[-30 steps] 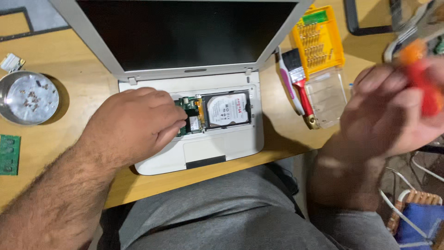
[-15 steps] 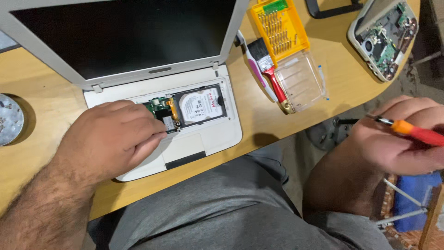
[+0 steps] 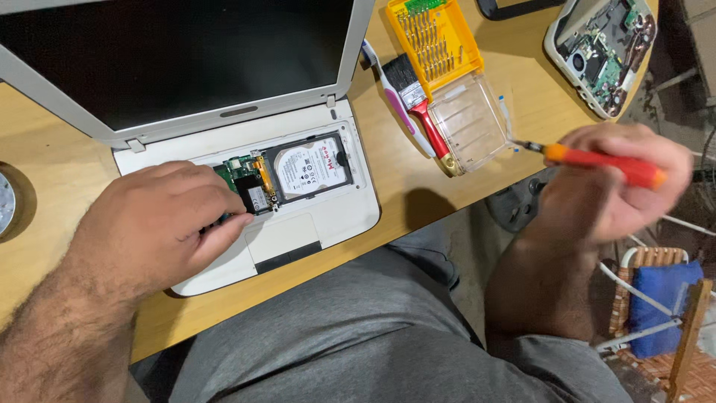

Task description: The person installs a green RAM module into a slot on the laptop's motherboard. They then place a hard drive into its bay and secure it with screws using a screwdriver.

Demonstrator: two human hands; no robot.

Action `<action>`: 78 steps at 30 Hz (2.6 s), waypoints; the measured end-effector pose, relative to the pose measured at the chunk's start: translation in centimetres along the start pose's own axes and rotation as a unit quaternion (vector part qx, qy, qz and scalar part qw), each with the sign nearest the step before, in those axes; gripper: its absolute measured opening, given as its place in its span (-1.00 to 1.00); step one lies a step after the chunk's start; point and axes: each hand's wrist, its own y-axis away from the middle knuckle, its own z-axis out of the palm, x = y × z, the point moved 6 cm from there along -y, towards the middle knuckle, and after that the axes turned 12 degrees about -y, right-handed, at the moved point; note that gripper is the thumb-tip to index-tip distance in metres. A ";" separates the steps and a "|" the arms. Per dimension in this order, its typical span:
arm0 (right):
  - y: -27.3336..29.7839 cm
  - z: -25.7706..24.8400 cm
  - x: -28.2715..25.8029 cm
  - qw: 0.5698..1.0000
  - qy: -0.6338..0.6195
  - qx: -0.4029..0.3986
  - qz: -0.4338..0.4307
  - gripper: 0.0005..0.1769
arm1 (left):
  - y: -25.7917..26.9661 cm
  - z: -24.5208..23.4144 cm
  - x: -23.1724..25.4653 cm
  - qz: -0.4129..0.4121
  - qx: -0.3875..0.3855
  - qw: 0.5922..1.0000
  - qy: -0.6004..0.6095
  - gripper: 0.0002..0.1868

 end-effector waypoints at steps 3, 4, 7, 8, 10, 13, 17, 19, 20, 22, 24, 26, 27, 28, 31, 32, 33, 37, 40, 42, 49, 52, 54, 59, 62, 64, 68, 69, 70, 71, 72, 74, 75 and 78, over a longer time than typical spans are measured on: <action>1.3 0.8 0.8 0.995 0.040 0.065 0.059 -0.50 | 0.0 0.1 -0.1 0.004 -0.006 1.000 0.003 -0.88; 1.6 1.5 0.7 0.996 0.035 0.064 0.061 -0.50 | -0.2 0.1 -0.1 0.000 -0.007 1.000 0.001 -0.88; 3.3 4.0 1.3 0.988 -0.058 0.091 0.112 -0.59 | 0.2 -0.5 0.0 0.015 0.020 1.000 -0.001 -0.85; 4.1 5.4 1.7 0.983 -0.126 0.043 0.123 -0.69 | 0.2 -0.5 0.1 0.031 0.026 0.999 0.001 -0.83; 5.8 7.8 2.1 0.971 -0.198 -0.008 0.131 -0.75 | 0.2 -0.7 0.3 0.044 0.035 0.998 -0.002 -0.81; 7.8 10.9 1.4 0.977 -0.135 -0.156 0.056 -0.73 | 0.1 -1.5 1.1 0.075 0.089 0.993 0.016 -0.81; 9.8 13.3 1.5 0.928 -0.161 -0.333 0.039 -0.62 | 0.4 -2.2 1.6 0.096 0.129 0.986 0.034 -0.80; 10.4 13.8 1.4 0.923 -0.183 -0.334 0.049 -0.59 | 0.7 -2.4 1.3 0.096 0.141 0.985 0.032 -0.79; 10.2 13.6 1.5 0.945 -0.134 -0.290 0.067 -0.68 | 0.8 -2.2 1.3 0.105 0.135 0.985 0.021 -0.80; 10.8 12.4 1.9 0.960 -0.098 -0.247 0.084 -0.76 | 1.0 -1.5 1.3 0.103 0.127 0.987 0.004 -0.82; 12.2 11.0 3.4 0.966 -0.088 -0.226 0.092 -0.57 | 1.7 -1.7 0.8 0.070 0.200 0.977 0.030 -0.75; 11.4 13.1 1.7 0.966 -0.091 -0.223 0.098 -0.65 | 1.7 -2.2 1.0 0.085 0.187 0.979 0.017 -0.76; 11.0 13.9 0.9 0.967 -0.076 -0.217 0.107 -0.72 | 1.7 -2.4 1.2 0.115 0.176 0.978 0.015 -0.76; 11.3 14.1 0.8 0.965 -0.093 -0.222 0.102 -0.72 | 2.0 -2.6 1.1 0.101 0.175 0.979 0.004 -0.76; 12.3 14.1 1.4 0.957 -0.053 -0.262 0.114 -0.65 | 2.7 -3.8 0.6 0.090 0.173 0.981 0.019 -0.85; 12.7 13.9 1.7 0.956 -0.044 -0.267 0.117 -0.63 | 2.7 -4.3 0.2 0.067 0.148 0.987 0.001 -0.86; 13.0 13.5 2.2 0.954 -0.036 -0.272 0.119 -0.61 | 2.6 -4.8 -0.2 0.044 0.123 0.991 -0.016 -0.83; 11.7 14.7 1.0 0.960 -0.003 -0.270 0.078 -0.83 | 7.3 -10.8 -4.3 -0.173 0.164 0.971 0.023 -0.79; 11.8 14.9 1.2 0.949 -0.014 -0.298 0.101 -0.77 | 11.6 -12.4 -7.6 -0.316 0.178 0.928 -0.082 -0.54; 11.6 15.2 0.8 0.956 -0.014 -0.273 0.105 -0.84 | 13.8 -10.3 -10.5 -0.404 0.052 0.910 -0.078 -0.19; 11.7 15.1 1.1 0.952 -0.064 -0.265 0.138 -0.83 | 14.3 -7.4 -12.0 -0.474 -0.029 0.870 -0.132 0.24; 12.2 14.3 1.5 0.954 -0.056 -0.268 0.122 -0.78 | 14.0 -6.9 -11.8 -0.456 -0.016 0.872 -0.174 0.13; 12.4 14.2 1.8 0.948 -0.057 -0.277 0.145 -0.75 | 14.1 -6.5 -12.1 -0.438 0.021 0.878 -0.191 0.13; 11.6 14.8 1.0 0.946 -0.071 -0.275 0.155 -0.72 | 14.1 -6.6 -12.2 -0.468 -0.041 0.861 -0.197 0.10; 11.7 14.4 1.6 0.944 -0.083 -0.282 0.151 -0.69 | 14.4 -5.9 -12.7 -0.445 -0.005 0.869 -0.216 0.10; 11.9 14.1 2.0 0.942 -0.105 -0.283 0.145 -0.66 | 14.2 -6.6 -12.6 -0.435 0.021 0.876 -0.208 0.08; 11.1 14.1 2.3 0.942 -0.125 -0.299 0.086 -0.64 | 13.2 -7.3 -11.5 -0.464 -0.084 0.882 0.007 0.14; 10.7 14.3 2.1 0.936 -0.136 -0.321 0.047 -0.69 | 12.9 -7.2 -11.0 -0.476 -0.107 0.869 0.086 0.18; 8.7 15.1 2.0 0.935 -0.136 -0.323 0.049 -0.69 | 13.0 -6.9 -11.2 -0.476 -0.109 0.868 0.088 0.18; 7.4 16.5 1.3 0.903 -0.148 -0.404 0.007 -0.67 | 12.7 -6.6 -11.2 -0.441 -0.116 0.885 0.090 0.17; 6.3 17.8 0.6 0.862 -0.158 -0.480 -0.037 -0.64 | 12.3 -6.3 -11.2 -0.404 -0.121 0.902 0.091 0.16; 4.4 19.5 0.5 0.833 -0.160 -0.526 -0.060 -0.63 | 12.7 -6.2 -11.3 -0.364 -0.096 0.922 0.091 0.17; 3.8 20.6 0.4 0.802 -0.163 -0.568 -0.083 -0.53 | 12.8 -6.4 -11.2 -0.324 -0.071 0.939 0.090 0.20; 2.1 24.0 -0.2 0.822 -0.137 -0.543 -0.101 -0.77 | 14.0 -7.7 -11.9 -0.375 -0.037 0.919 0.116 -0.22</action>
